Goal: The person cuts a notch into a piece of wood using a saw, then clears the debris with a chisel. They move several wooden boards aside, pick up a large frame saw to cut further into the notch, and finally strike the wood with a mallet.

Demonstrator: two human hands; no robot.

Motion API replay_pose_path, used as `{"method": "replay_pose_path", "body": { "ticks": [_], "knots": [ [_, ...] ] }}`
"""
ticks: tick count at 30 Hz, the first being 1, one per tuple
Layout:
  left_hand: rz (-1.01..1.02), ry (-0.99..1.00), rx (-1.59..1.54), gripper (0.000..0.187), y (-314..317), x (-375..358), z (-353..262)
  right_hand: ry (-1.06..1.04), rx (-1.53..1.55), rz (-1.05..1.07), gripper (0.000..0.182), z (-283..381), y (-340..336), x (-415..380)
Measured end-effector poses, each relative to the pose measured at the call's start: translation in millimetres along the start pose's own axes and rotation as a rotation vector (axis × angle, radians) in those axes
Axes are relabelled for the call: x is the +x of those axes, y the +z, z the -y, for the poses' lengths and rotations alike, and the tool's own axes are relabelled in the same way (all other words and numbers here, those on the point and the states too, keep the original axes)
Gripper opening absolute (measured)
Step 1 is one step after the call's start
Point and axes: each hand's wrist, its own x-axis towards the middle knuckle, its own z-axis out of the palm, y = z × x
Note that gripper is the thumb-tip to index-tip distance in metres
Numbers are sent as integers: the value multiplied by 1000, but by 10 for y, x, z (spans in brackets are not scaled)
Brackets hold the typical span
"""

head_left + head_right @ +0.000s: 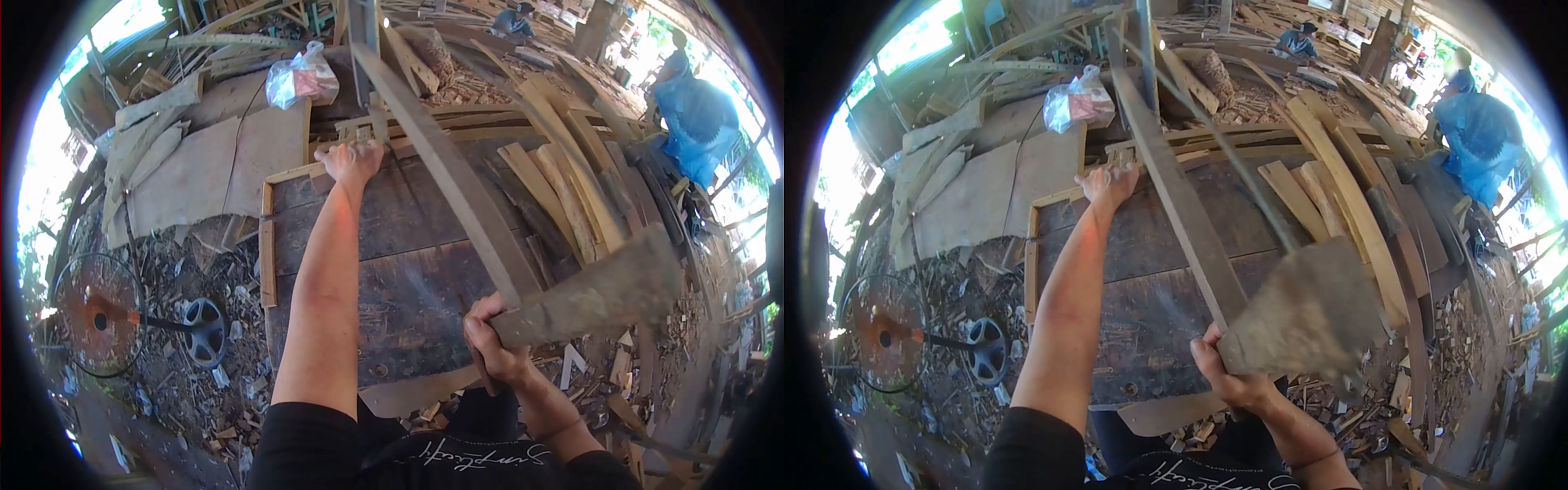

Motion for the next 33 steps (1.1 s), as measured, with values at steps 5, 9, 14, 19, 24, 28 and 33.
{"method": "replay_pose_path", "body": {
  "ticks": [5,9,14,19,24,28,33],
  "knots": [
    [39,-8,26,60,15,28,7,11,-79,112,8,-75,-176,-206],
    [-33,2,32,54,21,19,26,25,-103,101,8,-83,-99,-320],
    [5,44,-13,57,-20,-7,30,-157,38,-90,12,-269,166,373],
    [-10,4,-7,56,34,-14,-1,-110,140,-122,17,-136,200,566],
    [9,1,4,56,81,50,18,-79,35,-113,17,-52,15,-102],
    [39,12,3,56,-54,31,17,-129,130,-144,15,39,188,146],
    [40,-30,-32,56,-65,28,1,-39,302,-61,15,343,145,602]
  ]
}}
